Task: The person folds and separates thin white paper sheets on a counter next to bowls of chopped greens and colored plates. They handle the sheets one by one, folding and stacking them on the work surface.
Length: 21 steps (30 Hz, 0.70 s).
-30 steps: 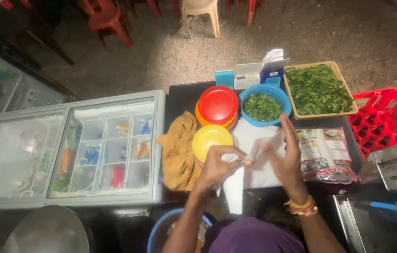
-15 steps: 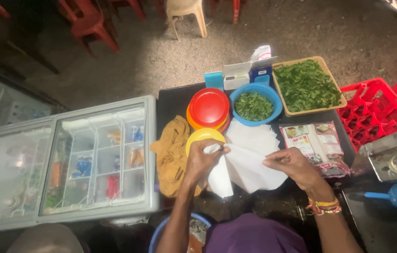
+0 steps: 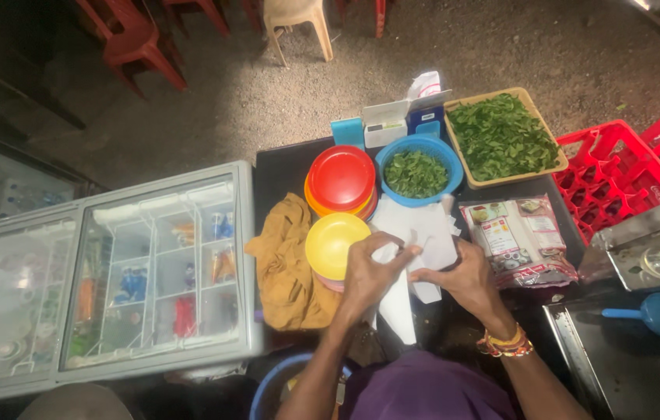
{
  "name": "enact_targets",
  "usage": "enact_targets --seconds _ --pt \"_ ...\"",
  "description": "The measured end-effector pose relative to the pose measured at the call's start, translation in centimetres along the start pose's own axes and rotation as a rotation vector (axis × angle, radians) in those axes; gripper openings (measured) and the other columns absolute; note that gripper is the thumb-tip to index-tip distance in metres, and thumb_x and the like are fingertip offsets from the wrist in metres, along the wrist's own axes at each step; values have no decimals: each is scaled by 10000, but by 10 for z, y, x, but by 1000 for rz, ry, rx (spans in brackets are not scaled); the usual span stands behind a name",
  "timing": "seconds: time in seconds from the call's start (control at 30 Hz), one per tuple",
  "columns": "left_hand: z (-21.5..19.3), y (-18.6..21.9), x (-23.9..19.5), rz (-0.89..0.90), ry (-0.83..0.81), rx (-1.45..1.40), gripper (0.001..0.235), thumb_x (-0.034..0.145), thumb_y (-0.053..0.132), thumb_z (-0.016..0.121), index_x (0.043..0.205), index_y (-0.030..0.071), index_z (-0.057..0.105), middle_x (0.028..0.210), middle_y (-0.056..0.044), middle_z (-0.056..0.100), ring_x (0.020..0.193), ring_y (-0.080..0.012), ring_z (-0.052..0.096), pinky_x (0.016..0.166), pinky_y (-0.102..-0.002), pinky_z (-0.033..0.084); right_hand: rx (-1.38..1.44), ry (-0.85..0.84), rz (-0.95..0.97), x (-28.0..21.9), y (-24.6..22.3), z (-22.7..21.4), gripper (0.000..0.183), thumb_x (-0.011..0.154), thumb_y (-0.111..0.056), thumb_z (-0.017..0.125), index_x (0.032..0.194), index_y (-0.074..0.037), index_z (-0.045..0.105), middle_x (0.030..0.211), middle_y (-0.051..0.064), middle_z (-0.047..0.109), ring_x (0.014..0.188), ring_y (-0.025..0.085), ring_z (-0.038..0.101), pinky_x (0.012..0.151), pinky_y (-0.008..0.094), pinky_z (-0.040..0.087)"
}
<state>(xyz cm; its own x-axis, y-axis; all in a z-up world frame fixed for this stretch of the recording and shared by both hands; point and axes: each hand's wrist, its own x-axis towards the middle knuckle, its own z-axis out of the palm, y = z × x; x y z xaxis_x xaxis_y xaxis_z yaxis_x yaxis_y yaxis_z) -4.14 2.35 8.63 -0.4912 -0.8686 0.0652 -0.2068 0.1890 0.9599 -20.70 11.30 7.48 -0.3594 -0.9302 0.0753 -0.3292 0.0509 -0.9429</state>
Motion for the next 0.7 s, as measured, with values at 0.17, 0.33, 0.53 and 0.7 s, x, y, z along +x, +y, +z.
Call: enact_targets --seconds 0.17,0.33,0.53,0.7 --pt "-34 -29 9 60 122 -170 96 885 83 808 902 5 755 833 -9 681 767 -103 600 686 -256 494 108 195 119 2 31 -29 296 841 -139 818 1086 9 745 936 86 787 793 144 728 713 294 589" --pt "-81 -39 7 -207 170 -253 126 884 81 822 833 19 724 606 30 573 459 -54 415 397 -244 294 360 236 -33 -3 50 -72 244 930 -7 729 1162 58 692 1062 73 745 900 128 689 803 278 571" --pt "-68 -49 7 -113 286 -148 150 880 55 837 880 -32 715 782 -49 640 595 -113 524 486 -260 398 338 306 -137 0 44 -55 472 895 24 706 1338 45 545 1274 72 646 1173 128 595 1030 278 472" --pt "-62 -30 -7 249 587 369 631 706 -87 682 1330 -29 603 1258 -235 681 1092 -317 706 885 -350 578 345 248 -126 -8 46 -58 398 934 22 690 1316 52 583 1254 90 670 1159 137 615 1031 297 490"
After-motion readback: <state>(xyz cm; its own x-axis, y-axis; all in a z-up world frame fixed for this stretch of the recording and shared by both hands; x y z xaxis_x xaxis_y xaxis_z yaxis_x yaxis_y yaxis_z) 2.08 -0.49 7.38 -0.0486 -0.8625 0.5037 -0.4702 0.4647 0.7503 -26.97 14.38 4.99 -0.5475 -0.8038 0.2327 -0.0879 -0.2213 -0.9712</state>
